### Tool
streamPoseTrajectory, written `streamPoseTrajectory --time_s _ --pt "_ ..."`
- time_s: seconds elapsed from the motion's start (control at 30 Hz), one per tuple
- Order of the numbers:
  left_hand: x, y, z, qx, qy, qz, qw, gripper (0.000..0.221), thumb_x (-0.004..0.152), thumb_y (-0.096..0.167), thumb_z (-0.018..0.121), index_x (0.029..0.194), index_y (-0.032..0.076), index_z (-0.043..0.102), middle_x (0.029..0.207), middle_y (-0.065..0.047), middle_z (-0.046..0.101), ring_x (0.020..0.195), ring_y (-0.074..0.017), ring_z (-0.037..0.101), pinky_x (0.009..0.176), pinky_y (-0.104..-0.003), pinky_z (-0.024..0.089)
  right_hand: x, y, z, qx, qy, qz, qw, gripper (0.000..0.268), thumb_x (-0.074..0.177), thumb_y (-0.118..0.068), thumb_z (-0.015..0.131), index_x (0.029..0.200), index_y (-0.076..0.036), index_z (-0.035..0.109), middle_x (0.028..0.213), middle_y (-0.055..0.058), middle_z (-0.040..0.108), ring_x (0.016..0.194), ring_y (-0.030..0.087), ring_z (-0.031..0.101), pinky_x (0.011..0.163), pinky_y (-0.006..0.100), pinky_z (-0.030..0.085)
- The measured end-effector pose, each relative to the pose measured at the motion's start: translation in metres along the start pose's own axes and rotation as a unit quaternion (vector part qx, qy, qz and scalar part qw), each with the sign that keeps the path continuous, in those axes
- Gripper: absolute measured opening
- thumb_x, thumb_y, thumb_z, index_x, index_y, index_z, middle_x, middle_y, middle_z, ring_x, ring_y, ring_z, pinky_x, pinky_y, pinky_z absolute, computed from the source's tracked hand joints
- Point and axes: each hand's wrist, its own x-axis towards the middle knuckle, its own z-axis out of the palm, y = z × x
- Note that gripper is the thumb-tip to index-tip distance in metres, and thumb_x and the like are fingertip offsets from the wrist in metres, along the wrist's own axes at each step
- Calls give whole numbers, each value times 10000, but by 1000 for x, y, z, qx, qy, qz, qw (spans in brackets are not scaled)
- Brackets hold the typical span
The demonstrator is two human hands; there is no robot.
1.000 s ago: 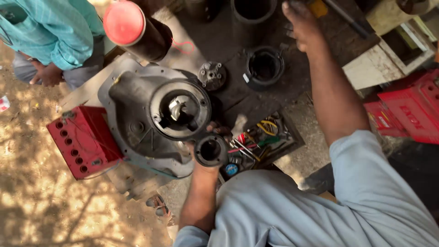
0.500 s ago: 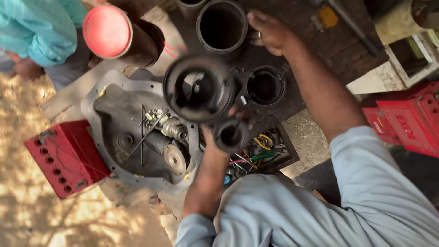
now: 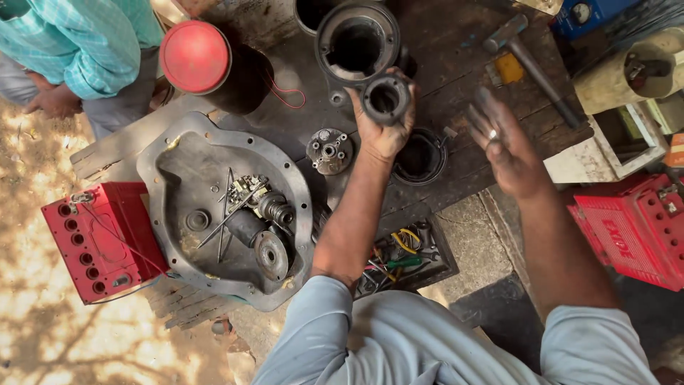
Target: Disassemble and inspect the internal components of an automotive starter motor on a workbench.
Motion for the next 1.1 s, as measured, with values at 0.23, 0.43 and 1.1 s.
streamPoseTrajectory --time_s 0.23,0.43,1.1 --pt "-22 -32 42 106 170 68 977 1062 752 890 560 1412 63 480 1333 -170 611 1279 -414 540 1015 -583 517 -8 -3 32 -65 67 40 995 1069 938 -507 734 1697 -78 115 1794 252 64 1656 488 97 1303 607 131" --pt "-94 -47 9 204 149 40 967 1081 859 882 526 1433 -32 454 1310 -267 608 1214 -406 579 1021 -555 491 13 -15 81 -354 106 -31 929 1054 947 -447 799 1717 -50 200 1805 197 225 1658 359 249 1350 523 273" --pt "-605 26 43 709 343 212 578 479 879 192 777 1306 10 661 1097 -115 760 977 -171 697 844 -316 574 -244 94 246 -488 63 315 812 867 776 -482 832 1494 -124 503 1487 252 500 1344 423 525 1085 543 457"
